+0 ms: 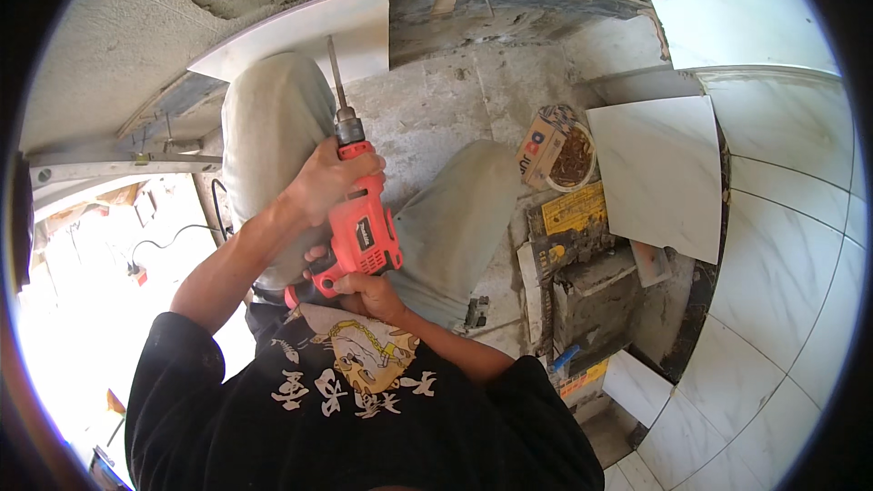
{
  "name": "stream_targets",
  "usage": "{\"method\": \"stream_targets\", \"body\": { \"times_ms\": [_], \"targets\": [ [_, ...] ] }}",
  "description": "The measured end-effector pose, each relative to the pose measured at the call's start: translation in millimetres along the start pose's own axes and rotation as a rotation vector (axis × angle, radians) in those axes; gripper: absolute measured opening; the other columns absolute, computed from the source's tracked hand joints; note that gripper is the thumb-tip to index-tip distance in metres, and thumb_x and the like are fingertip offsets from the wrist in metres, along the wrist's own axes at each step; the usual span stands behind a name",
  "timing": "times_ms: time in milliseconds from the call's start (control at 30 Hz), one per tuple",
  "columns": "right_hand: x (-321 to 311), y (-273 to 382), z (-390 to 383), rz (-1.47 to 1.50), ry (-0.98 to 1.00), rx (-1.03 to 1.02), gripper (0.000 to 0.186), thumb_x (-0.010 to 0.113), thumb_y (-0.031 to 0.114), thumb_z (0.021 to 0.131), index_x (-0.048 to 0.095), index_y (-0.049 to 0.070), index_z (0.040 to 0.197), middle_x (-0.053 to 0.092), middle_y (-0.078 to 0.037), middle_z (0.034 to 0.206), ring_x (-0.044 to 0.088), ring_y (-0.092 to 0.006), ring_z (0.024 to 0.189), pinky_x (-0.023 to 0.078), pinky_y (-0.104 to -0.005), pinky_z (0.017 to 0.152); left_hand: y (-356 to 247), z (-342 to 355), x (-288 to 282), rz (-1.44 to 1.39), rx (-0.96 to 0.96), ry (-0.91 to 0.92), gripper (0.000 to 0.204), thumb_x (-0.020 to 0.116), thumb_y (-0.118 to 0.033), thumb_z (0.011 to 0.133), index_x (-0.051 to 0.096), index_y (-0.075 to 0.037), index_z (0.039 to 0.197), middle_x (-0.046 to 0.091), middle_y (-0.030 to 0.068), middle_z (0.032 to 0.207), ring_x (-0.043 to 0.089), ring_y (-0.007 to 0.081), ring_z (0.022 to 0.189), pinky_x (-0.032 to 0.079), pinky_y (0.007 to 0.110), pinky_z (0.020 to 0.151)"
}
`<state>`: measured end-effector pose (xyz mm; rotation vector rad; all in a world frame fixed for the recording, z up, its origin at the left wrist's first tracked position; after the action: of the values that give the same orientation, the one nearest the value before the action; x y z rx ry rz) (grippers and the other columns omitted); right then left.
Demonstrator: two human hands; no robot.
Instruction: Drilling a hole in a wall for a bathroom installation.
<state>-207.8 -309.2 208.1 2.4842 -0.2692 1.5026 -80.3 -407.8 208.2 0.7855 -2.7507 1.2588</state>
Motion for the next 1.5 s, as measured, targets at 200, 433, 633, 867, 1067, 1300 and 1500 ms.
{"method": "stream_targets", "body": {
  "times_ms": [200, 433, 633, 867, 1067, 1300, 1500],
  "targets": [
    [0, 4, -1, -0.055, -0.032, -0.056, 0.062, 0.057, -0.003, 0.068, 0.051, 0.002, 0.129, 0.059, -0.014, 0.123, 0.058, -0.0332, 0.117, 0.044, -0.0475, 0.108, -3, -3, 1, 0.005, 0.029, 0.0, 0.02, 0.073, -0.017, 0.082, 0.062, -0.001, 0.079, 0.062, 0.0067, 0.07, 0.058, 0.0154, 0.058, 0.05, 0.034, 0.055],
    [2, 8, -2, -0.07, -0.001, -0.039, 0.064, 0.058, -0.003, 0.068, 0.049, 0.003, 0.131, 0.059, -0.014, 0.123, 0.059, -0.0331, 0.115, 0.045, -0.0489, 0.107, -9, -4, 8, 0.07, 0.01, 0.027, 0.02, 0.072, -0.017, 0.083, 0.062, -0.001, 0.078, 0.062, 0.0068, 0.069, 0.058, 0.016, 0.057, 0.05, 0.034, 0.055],
    [3, 7, -3, -0.07, -0.009, -0.046, 0.064, 0.058, -0.003, 0.068, 0.049, 0.003, 0.132, 0.059, -0.015, 0.123, 0.059, -0.0349, 0.114, 0.046, -0.0492, 0.106, -8, -5, 5, 0.097, 0.029, 0.023, 0.022, 0.073, -0.019, 0.082, 0.063, 0.0, 0.079, 0.062, 0.0066, 0.069, 0.059, 0.0164, 0.057, 0.05, 0.034, 0.054],
    [5, 5, -1, -0.052, 0.039, -0.038, 0.064, 0.055, -0.004, 0.068, 0.05, 0.002, 0.131, 0.06, -0.012, 0.124, 0.056, -0.031, 0.122, 0.045, -0.0515, 0.108, -6, -4, 0, 0.06, 0.0, -0.039, 0.022, 0.073, -0.02, 0.082, 0.065, 0.0, 0.08, 0.062, 0.0058, 0.07, 0.058, 0.0159, 0.059, 0.05, 0.034, 0.056],
    [24, 1, -4, 0.06, 0.02, -0.026, 0.066, 0.055, -0.005, 0.066, 0.05, 0.003, 0.132, 0.06, -0.01, 0.122, 0.054, -0.0289, 0.126, 0.045, -0.0525, 0.109, -14, -13, 1, -0.005, -0.081, -0.011, 0.023, 0.075, -0.021, 0.081, 0.065, 0.0, 0.082, 0.063, 0.0059, 0.072, 0.059, 0.0146, 0.06, 0.05, 0.034, 0.055],
    [15, -1, 1, 0.066, 0.045, -0.043, 0.065, 0.054, -0.006, 0.067, 0.051, 0.004, 0.131, 0.059, -0.011, 0.124, 0.054, -0.0274, 0.124, 0.043, -0.0492, 0.111, -9, -9, -4, 0.095, -0.122, -0.023, 0.024, 0.075, -0.019, 0.083, 0.06, -0.002, 0.089, 0.063, 0.0061, 0.081, 0.061, 0.0143, 0.071, 0.053, 0.032, 0.062],
    [3, -3, 4, 0.074, 0.079, -0.063, 0.063, 0.055, -0.005, 0.067, 0.052, 0.003, 0.129, 0.06, -0.01, 0.124, 0.053, -0.0274, 0.125, 0.043, -0.0506, 0.11, -7, -8, -3, 0.141, -0.11, -0.053, 0.032, 0.076, -0.022, 0.084, 0.057, -0.002, 0.1, 0.065, 0.0079, 0.09, 0.064, 0.016, 0.081, 0.056, 0.032, 0.07]
  ]
}}
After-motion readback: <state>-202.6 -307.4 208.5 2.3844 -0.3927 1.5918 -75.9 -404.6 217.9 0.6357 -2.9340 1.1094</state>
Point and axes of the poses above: each hand's wrist, its own z-axis towards the middle knuckle, its own x-axis out of the palm, y = z × x, the point moved 7 cm from there along z, towards the middle knuckle
